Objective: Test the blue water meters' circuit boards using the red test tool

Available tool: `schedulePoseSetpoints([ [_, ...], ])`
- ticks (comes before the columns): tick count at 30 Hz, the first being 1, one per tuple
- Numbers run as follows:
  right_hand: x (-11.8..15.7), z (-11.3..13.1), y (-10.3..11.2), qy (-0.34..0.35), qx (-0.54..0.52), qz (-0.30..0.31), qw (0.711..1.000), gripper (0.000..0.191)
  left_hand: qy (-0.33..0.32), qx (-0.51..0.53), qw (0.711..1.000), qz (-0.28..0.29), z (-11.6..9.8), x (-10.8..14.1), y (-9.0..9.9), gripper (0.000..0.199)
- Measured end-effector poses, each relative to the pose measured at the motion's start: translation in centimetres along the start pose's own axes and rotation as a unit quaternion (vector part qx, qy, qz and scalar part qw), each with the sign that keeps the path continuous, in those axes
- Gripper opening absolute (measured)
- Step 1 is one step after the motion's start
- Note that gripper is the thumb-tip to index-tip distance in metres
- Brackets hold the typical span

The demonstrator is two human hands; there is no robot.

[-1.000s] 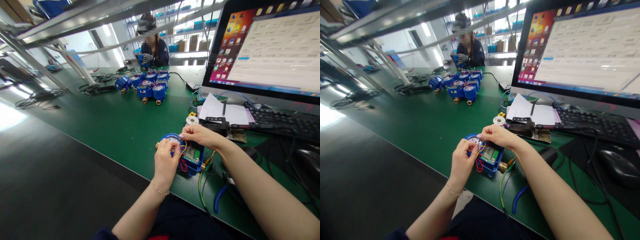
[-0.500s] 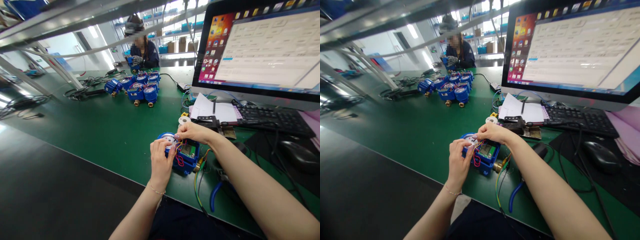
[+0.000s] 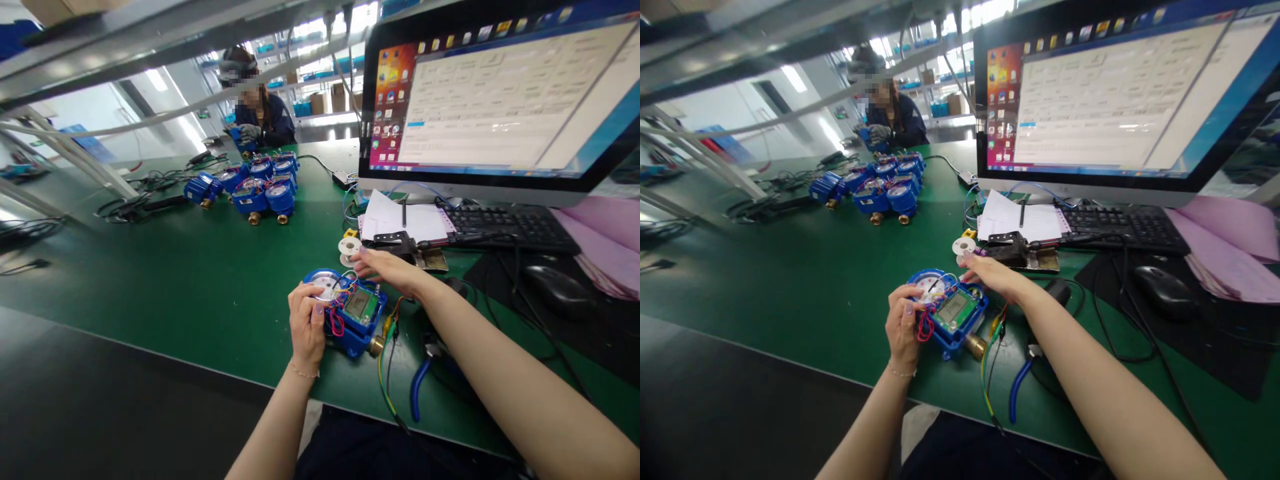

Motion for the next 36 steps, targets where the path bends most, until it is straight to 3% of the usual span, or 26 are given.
schedulePoseSetpoints([
  [3, 2.8, -0.8, -1.4, 0.001, 0.007, 0.047, 0.999, 0.071, 0.06, 0.093, 0.994, -0.019, 1.9, -0.1, 0.4, 0.041],
  [6, 6.1, -1.3, -4.5, 0.042, 0.009, 0.077, 0.996, 0.072, 0.143, 0.201, 0.969, 0.015, 3.3, -1.3, 0.2, 0.051],
  [10, 10.3, -1.8, -9.5, 0.059, 0.028, 0.064, 0.996, 0.077, 0.245, 0.377, 0.885, 0.119, 4.4, -3.4, -0.2, 0.055],
  [13, 12.4, -2.1, -11.9, 0.027, 0.045, 0.077, 0.996, 0.077, 0.309, 0.425, 0.831, 0.181, 5.6, -4.0, 0.9, 0.051],
  [16, 12.1, -1.6, -11.1, 0.068, 0.119, 0.059, 0.989, 0.048, 0.389, 0.401, 0.808, 0.189, 7.0, -3.3, 3.2, 0.052],
  [18, 10.5, -1.4, -8.9, 0.084, 0.237, -0.015, 0.968, 0.033, 0.438, 0.384, 0.801, 0.139, 7.2, -2.0, 4.7, 0.06],
  [21, 6.7, -1.8, -5.2, 0.035, 0.446, -0.13, 0.885, 0.032, 0.427, 0.364, 0.828, -0.003, 5.6, 0.7, 6.4, 0.073],
  [23, 4.1, -2.3, -4.0, 0.022, 0.502, -0.146, 0.852, 0.027, 0.377, 0.33, 0.864, -0.048, 3.8, 2.6, 6.8, 0.097],
  [25, 2.0, -2.9, -4.0, 0.024, 0.515, -0.135, 0.846, 0.023, 0.339, 0.255, 0.905, -0.041, 2.1, 4.3, 6.6, 0.127],
  [27, 0.5, -3.4, -4.3, 0.024, 0.524, -0.127, 0.842, 0.022, 0.322, 0.171, 0.931, -0.012, 1.0, 5.5, 6.3, 0.137],
  [29, -0.2, -3.7, -4.4, 0.013, 0.527, -0.129, 0.84, 0.022, 0.302, 0.118, 0.946, 0.025, 0.4, 6.1, 6.1, 0.132],
  [32, 0.2, -3.5, -3.0, -0.018, 0.515, -0.145, 0.844, 0.021, 0.235, 0.12, 0.963, 0.059, 0.3, 6.0, 5.9, 0.121],
  [35, 2.6, -2.2, -1.1, -0.035, 0.493, -0.17, 0.852, 0.017, 0.165, 0.175, 0.967, 0.082, 1.3, 5.6, 6.1, 0.114],
  [36, 3.8, -1.7, -0.9, -0.02, 0.459, -0.169, 0.872, 0.017, 0.144, 0.19, 0.967, 0.094, 1.8, 5.3, 6.2, 0.113],
])
Point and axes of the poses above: each hand's wrist, its own x-axis away from the middle knuckle, its own y-axis out of the back of the hand, z = x × y, the point moved 3 cm from there along -x, towards the middle knuckle, and after that the axes turned 1 degree about -x, right-handed, at the moved point
